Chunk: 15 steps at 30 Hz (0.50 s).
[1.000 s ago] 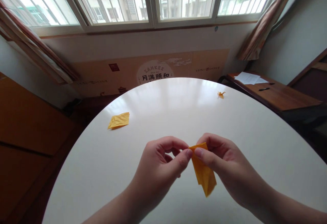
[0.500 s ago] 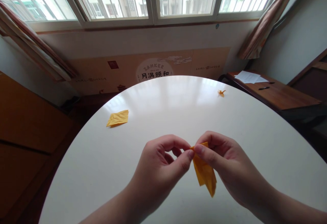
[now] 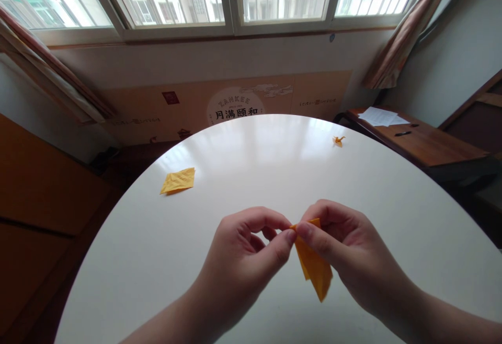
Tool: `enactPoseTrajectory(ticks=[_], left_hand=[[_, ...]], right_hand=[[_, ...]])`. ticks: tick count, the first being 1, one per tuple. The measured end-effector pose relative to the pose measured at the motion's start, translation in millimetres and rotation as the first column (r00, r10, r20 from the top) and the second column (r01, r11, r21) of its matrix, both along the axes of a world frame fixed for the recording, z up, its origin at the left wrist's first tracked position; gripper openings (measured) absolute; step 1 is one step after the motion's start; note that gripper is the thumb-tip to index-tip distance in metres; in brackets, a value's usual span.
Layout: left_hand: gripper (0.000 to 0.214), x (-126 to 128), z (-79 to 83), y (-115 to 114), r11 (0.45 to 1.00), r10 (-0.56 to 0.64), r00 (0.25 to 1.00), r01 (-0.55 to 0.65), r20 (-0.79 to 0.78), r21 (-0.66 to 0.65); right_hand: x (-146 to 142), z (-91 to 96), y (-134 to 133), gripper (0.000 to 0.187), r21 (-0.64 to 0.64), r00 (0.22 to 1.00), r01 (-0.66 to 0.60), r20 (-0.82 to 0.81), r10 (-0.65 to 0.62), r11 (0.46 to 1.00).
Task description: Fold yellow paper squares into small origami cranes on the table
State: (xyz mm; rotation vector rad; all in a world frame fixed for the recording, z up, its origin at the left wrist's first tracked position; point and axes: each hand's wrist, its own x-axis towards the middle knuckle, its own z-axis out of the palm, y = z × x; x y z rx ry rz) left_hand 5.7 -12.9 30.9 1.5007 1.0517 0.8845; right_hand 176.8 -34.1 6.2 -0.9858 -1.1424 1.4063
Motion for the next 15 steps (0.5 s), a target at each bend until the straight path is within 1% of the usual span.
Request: enactPoseTrajectory(ticks=[5, 9, 12, 15], left_hand=[[0.014, 0.0, -0.5, 0.7, 1.000, -0.002, 1.000, 0.003, 0.019, -0.024], [0.018, -0.5, -2.1, 2.3, 0.995, -0.008, 0.999, 0.012, 0.041, -0.103], [0.019, -1.0, -2.9, 3.8, 0.990, 0.003, 0.997, 0.008, 0.074, -0.142], [0.021, -2.0, -3.6, 4.6, 0.988, 0.034, 0.994, -0.018, 0.102, -0.152]], right_hand=[[-0.1, 1.5, 0.7, 0.032, 0.009, 1.000, 0.010, 0.012, -0.010, 1.000], [-1.1, 0.4, 0.9, 0.032, 0.013, 0.999, 0.023, 0.027, -0.024, 1.000], [-1.4, -0.6, 1.1, 0.029, 0.006, 1.000, 0.004, 0.005, -0.004, 1.000], [-0.9, -1.1, 1.8, 0.024, 0.003, 1.000, 0.001, -0.029, -0.001, 1.000]])
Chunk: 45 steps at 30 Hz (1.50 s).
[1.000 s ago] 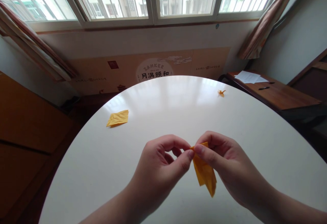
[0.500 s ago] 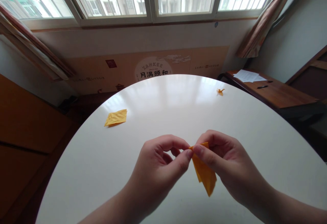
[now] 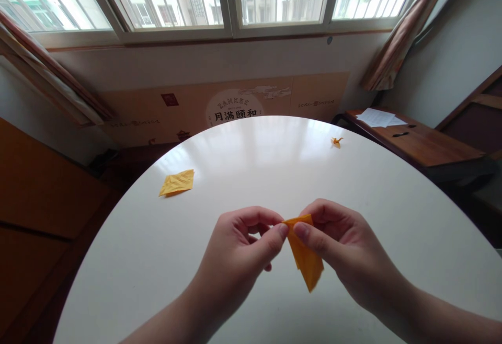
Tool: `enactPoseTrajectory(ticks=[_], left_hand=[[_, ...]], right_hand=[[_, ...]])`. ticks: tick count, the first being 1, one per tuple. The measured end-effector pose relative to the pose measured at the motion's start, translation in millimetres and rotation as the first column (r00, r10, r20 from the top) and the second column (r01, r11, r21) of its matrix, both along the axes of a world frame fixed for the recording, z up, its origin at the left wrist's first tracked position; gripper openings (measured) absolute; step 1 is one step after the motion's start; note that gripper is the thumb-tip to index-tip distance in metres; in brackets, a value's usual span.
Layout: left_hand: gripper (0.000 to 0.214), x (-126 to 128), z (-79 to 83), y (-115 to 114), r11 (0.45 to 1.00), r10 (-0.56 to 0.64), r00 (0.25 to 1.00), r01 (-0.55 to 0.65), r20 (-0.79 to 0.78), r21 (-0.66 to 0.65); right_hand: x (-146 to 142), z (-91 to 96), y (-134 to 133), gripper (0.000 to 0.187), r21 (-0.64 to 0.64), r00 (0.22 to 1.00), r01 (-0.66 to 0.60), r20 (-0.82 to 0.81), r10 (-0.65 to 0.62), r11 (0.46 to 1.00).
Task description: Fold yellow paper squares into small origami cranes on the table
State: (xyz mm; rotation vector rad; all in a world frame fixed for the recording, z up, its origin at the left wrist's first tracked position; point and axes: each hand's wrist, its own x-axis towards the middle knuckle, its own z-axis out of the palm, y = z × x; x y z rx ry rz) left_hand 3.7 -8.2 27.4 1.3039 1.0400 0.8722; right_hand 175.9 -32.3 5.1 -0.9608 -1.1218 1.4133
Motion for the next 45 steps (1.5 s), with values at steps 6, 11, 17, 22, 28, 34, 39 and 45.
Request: enactPoseTrajectory(ticks=[6, 11, 17, 22, 28, 34, 39, 45], left_hand=[[0.021, -1, -3.2, 1, 1.000, -0.018, 0.999, 0.018, 0.035, -0.014], [0.019, -1, -6.2, 3, 0.997, -0.051, 0.998, 0.053, 0.034, -0.050], [0.019, 0, -6.9, 6, 0.996, -0.058, 0.997, 0.060, 0.044, -0.062], [0.015, 0, -6.3, 8, 0.997, -0.042, 0.998, 0.045, 0.045, -0.068], [0.019, 0, -6.2, 8, 0.996, -0.020, 0.999, 0.023, 0.040, -0.082], [0.023, 0, -6.8, 9, 0.995, -0.014, 0.999, 0.018, 0.036, -0.097], [0.023, 1, -9.4, 11, 0.995, 0.008, 0.999, -0.004, 0.043, -0.104], [0.024, 1, -14.0, 14, 0.996, 0.040, 0.999, -0.037, 0.028, -0.084]], right_hand=[[1, -3.7, 2, 0.027, -0.021, 0.998, 0.004, -0.067, -0.006, 1.000], [2, -8.0, 3, 0.033, -0.062, 0.996, 0.002, -0.090, -0.008, 0.998], [1, -8.8, 5, 0.035, -0.067, 0.999, 0.006, -0.048, -0.009, 0.998], [-1, -6.8, 6, 0.036, -0.071, 0.999, 0.000, -0.032, -0.002, 0.997], [1, -7.1, 7, 0.034, -0.055, 1.000, -0.012, -0.020, 0.011, 0.998], [1, -8.2, 9, 0.035, -0.058, 0.999, -0.019, -0.029, 0.017, 0.998], [2, -10.6, 12, 0.035, -0.060, 1.000, -0.024, 0.011, 0.025, 0.998], [3, -12.0, 18, 0.033, -0.090, 0.997, -0.061, 0.051, 0.065, 0.994]])
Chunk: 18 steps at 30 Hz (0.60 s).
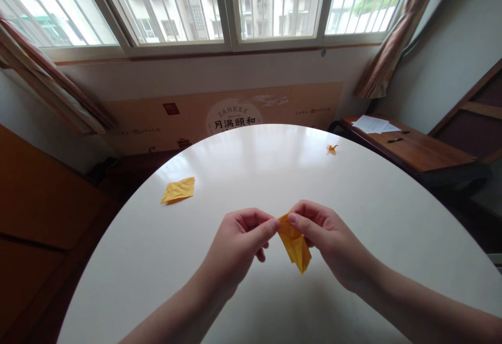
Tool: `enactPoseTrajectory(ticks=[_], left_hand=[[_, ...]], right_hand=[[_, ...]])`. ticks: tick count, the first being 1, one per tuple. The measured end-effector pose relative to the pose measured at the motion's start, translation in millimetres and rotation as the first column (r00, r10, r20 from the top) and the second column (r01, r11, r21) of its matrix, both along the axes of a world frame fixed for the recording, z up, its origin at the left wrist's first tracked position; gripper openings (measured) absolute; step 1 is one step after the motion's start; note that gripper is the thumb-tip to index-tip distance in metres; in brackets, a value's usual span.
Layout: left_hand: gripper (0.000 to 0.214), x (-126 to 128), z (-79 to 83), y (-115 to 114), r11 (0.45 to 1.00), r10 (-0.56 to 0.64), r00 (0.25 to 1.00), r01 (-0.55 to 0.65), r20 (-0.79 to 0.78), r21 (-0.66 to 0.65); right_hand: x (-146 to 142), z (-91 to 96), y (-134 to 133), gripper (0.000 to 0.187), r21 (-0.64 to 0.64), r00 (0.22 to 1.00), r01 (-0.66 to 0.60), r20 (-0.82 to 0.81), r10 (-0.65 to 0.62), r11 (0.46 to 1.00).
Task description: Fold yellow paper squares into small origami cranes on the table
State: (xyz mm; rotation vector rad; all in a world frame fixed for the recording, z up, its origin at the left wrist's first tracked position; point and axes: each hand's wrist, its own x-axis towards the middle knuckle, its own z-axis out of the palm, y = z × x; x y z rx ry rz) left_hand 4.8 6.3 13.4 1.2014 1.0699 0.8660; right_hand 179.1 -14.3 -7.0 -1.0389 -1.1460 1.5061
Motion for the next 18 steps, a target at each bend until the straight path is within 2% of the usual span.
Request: enactPoseTrajectory(ticks=[7, 18], left_hand=[[0.027, 0.9, 2.4, 1.6, 0.998, 0.056, 0.998, -0.056, -0.011, 0.017], [0.026, 0.9, 2.9, 0.8, 0.996, 0.084, 0.996, -0.084, -0.008, 0.011]], right_hand=[[-0.1, 0.1, 0.8, 0.034, -0.011, 0.998, -0.051, -0.033, 0.051, 0.999], [0.9, -2.6, 0.2, 0.037, 0.037, 1.000, -0.019, -0.009, 0.020, 0.999]])
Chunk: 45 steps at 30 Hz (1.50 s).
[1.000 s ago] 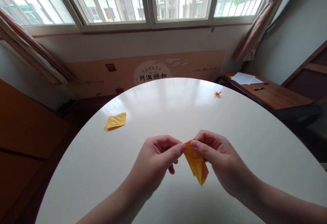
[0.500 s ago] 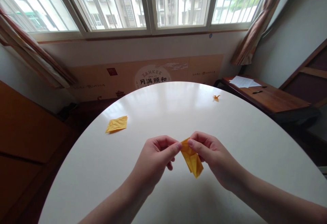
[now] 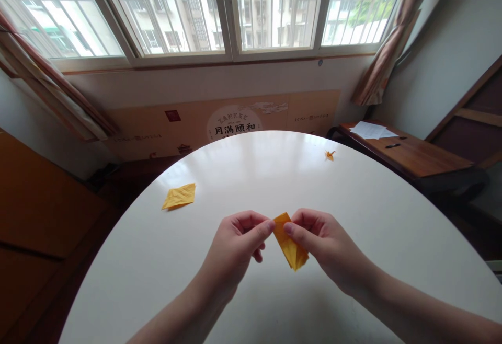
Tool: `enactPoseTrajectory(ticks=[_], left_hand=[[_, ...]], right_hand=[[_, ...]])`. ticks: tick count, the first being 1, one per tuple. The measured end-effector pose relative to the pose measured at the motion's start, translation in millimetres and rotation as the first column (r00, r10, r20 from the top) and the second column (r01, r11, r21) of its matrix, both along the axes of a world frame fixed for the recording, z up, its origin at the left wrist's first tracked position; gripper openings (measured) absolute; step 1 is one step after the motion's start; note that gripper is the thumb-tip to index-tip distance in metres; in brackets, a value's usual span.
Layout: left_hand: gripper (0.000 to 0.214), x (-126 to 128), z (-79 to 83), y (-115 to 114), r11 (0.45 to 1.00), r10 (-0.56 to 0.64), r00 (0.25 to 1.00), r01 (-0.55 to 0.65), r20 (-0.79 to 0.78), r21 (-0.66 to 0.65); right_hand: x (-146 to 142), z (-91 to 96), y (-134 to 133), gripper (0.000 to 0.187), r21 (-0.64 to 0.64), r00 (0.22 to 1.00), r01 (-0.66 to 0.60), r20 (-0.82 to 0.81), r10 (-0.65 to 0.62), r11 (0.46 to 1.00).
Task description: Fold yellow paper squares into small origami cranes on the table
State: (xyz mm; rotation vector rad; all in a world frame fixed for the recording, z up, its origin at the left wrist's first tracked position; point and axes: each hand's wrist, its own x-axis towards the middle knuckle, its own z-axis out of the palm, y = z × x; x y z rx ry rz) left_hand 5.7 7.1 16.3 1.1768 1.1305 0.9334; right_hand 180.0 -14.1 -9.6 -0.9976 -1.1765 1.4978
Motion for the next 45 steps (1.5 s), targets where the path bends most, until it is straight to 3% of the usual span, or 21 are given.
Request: enactPoseTrajectory(ticks=[18, 25, 32, 45], left_hand=[[0.026, -4, -0.8, 3, 0.998, 0.051, 0.998, -0.052, 0.031, 0.022], [0.026, -6, 0.7, 8, 0.994, 0.103, 0.993, -0.104, 0.055, 0.027], [0.027, -6, -1.1, 7, 0.991, 0.134, 0.989, -0.135, 0.069, 0.009], [0.027, -9, -3.7, 13, 0.979, 0.201, 0.963, -0.193, 0.178, -0.062]], right_hand=[[2, -3.4, 3, 0.039, 0.036, 0.994, 0.015, 0.104, -0.019, 0.999], [3, -6.4, 7, 0.041, 0.030, 0.989, -0.042, 0.140, 0.038, 0.999], [4, -4.9, 7, 0.036, 0.043, 0.988, -0.011, 0.155, 0.004, 0.999], [5, -9.0, 11, 0.034, 0.037, 0.980, -0.078, 0.185, 0.070, 0.996]])
